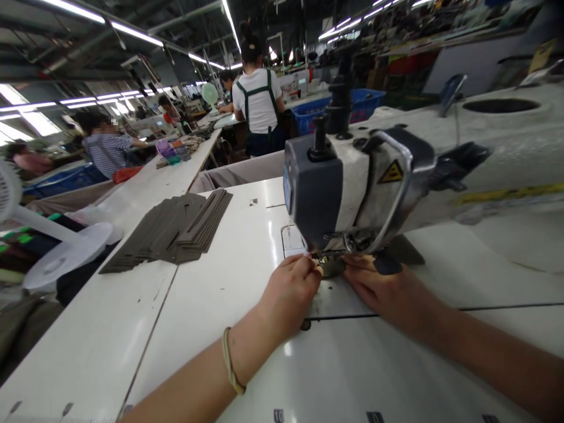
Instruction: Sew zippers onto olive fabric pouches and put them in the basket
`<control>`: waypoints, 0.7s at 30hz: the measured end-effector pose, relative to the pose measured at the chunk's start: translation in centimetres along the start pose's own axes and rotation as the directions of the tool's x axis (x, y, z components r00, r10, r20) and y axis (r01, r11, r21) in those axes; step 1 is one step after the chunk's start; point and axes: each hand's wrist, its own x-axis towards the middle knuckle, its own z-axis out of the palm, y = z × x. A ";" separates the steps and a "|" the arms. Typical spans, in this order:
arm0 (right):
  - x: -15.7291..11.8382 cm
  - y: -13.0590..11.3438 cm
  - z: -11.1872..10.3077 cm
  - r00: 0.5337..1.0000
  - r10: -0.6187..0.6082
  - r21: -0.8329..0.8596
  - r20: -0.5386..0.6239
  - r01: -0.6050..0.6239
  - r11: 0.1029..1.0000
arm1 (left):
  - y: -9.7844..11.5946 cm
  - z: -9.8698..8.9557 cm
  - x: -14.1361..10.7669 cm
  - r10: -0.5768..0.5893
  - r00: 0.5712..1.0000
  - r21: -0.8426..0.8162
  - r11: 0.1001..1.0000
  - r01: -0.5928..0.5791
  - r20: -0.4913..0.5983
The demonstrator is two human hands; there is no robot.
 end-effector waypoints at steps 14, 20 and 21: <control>-0.1 0.5 0.5 0.998 -0.056 -0.100 -0.025 0.053 0.994 | -0.3 0.1 0.2 0.020 0.999 0.005 1.000 -0.020 0.043; -0.2 0.5 0.7 1.000 -0.010 -0.055 -0.002 0.010 0.998 | -0.2 0.1 0.3 0.012 0.999 -0.009 1.000 -0.012 0.052; -0.2 0.5 0.8 1.000 0.011 -0.036 0.001 -0.011 0.999 | -0.2 0.2 0.3 0.002 0.999 -0.010 1.000 -0.002 0.041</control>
